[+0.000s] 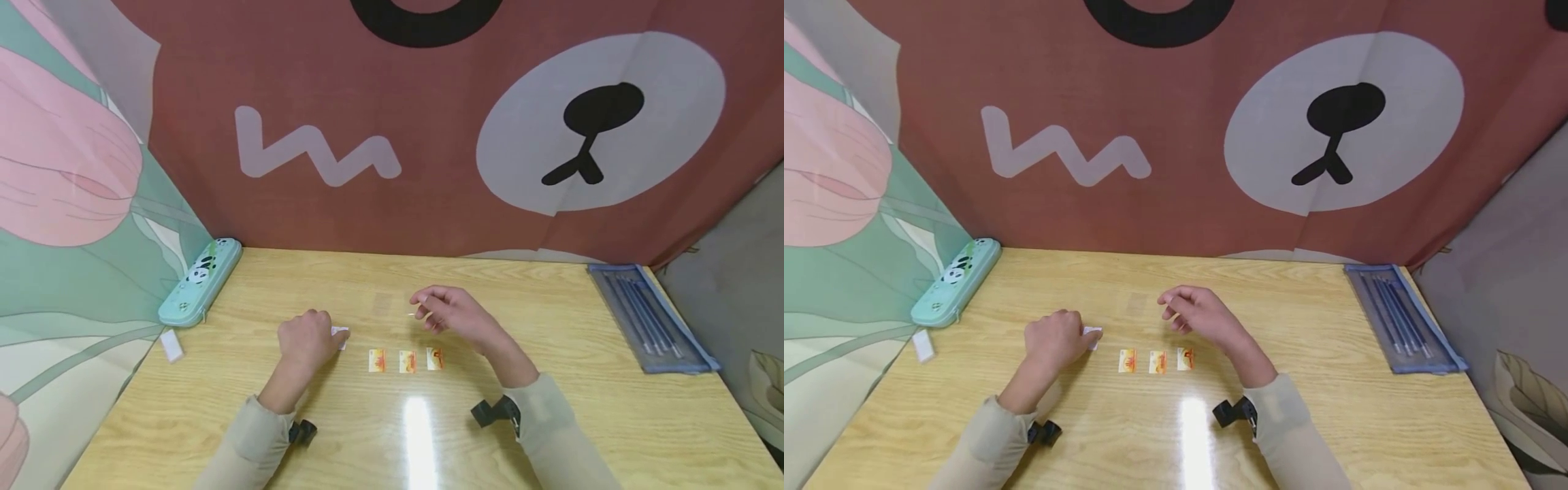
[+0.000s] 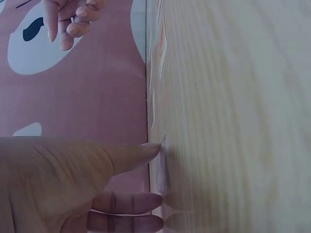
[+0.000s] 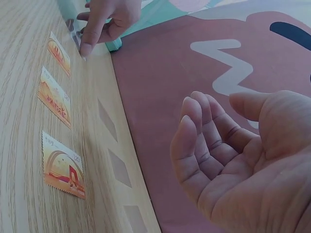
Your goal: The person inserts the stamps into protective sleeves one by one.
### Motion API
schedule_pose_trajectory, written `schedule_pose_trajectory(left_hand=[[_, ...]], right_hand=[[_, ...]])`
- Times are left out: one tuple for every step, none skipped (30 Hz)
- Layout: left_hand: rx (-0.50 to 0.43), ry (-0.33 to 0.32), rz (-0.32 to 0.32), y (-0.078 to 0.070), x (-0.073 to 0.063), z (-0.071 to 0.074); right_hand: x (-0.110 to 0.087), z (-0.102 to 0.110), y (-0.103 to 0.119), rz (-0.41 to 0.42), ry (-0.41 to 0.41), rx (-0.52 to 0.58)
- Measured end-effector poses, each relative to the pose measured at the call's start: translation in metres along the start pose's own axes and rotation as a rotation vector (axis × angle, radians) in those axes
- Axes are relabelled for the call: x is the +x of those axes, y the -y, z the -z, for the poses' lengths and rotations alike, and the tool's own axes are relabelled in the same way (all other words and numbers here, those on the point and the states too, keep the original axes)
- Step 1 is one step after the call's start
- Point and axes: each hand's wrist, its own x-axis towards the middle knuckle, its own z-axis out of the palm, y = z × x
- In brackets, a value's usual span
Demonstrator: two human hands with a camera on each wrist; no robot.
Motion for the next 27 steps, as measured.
schedule_pose_trajectory(left_hand=[[-0.003,0.005,-0.001,0.0,0.0,0.0],[-0.006,0.01,-0.002,0.0,0.001,0.0],[-0.009,0.013,-0.003,0.0,0.002,0.0],[-0.011,0.021,-0.002,0.0,0.002,0.0],[-0.011,0.028,-0.002,0.001,0.003,-0.001],[-0.012,0.037,-0.001,0.001,0.003,-0.001],[-0.015,0.046,-0.002,0.002,0.003,-0.001],[-0.02,0.055,-0.002,0.002,0.004,0.0],[-0.026,0.065,-0.003,0.003,0.005,0.0],[-0.036,0.076,-0.001,0.004,0.005,0.001],[-0.049,0.082,-0.001,0.005,0.006,0.003],[-0.061,0.084,0.0,0.007,0.007,0.005],[-0.081,0.08,0.001,0.009,0.008,0.006],[-0.103,0.074,0.003,0.01,0.009,0.008],[-0.128,0.07,0.004,0.012,0.011,0.01],[-0.156,0.064,0.005,0.014,0.014,0.012],[-0.193,0.057,0.001,0.015,0.017,0.013],[-0.237,0.054,-0.005,0.016,0.021,0.013],[-0.287,0.051,-0.015,0.016,0.026,0.013],[-0.337,0.058,-0.023,0.016,0.032,0.013],[-0.388,0.067,-0.032,0.016,0.037,0.013],[-0.435,0.075,-0.043,0.015,0.043,0.012],[-0.475,0.084,-0.052,0.013,0.048,0.012],[-0.497,0.092,-0.06,0.012,0.053,0.011],[-0.506,0.1,-0.06,0.01,0.057,0.011],[-0.503,0.11,-0.055,0.007,0.061,0.01],[-0.492,0.12,-0.048,0.005,0.064,0.01]], right_hand=[[0.0,0.0,0.0,0.001,-0.001,0.0],[0.0,0.001,0.0,0.002,-0.002,-0.004],[0.0,0.001,0.0,0.003,-0.001,-0.005],[0.0,0.001,0.0,0.005,0.001,-0.006],[-0.001,0.001,0.0,0.005,0.001,-0.008],[-0.001,0.001,0.0,0.005,0.002,-0.011],[-0.001,0.001,0.0,0.006,0.002,-0.014],[-0.001,0.001,-0.001,0.007,0.003,-0.017],[-0.002,0.001,-0.001,0.006,0.002,-0.017],[-0.002,0.001,-0.001,0.006,0.002,-0.017],[-0.002,0.001,-0.001,0.004,0.001,-0.015],[-0.002,0.001,-0.001,0.003,-0.001,-0.012],[-0.002,0.001,-0.001,0.001,-0.002,-0.007],[-0.002,0.001,-0.001,0.004,-0.002,-0.005],[-0.001,0.001,0.0,0.002,-0.004,0.0],[-0.002,0.0,0.0,0.003,-0.003,0.0],[-0.001,0.0,0.0,0.004,-0.004,-0.001],[-0.001,-0.001,0.0,0.004,-0.004,-0.002],[-0.001,-0.002,0.0,0.002,-0.004,-0.005],[0.0,-0.004,0.0,-0.001,-0.005,-0.011],[0.0,-0.005,0.0,-0.01,-0.009,-0.016],[0.001,-0.008,-0.001,-0.016,-0.012,-0.024],[0.003,-0.01,-0.002,-0.024,-0.012,-0.035],[0.004,-0.013,-0.002,-0.03,-0.008,-0.056],[0.006,-0.016,-0.003,-0.038,-0.003,-0.079],[0.008,-0.019,-0.004,-0.045,0.004,-0.113],[0.01,-0.023,-0.005,-0.049,0.01,-0.149]])
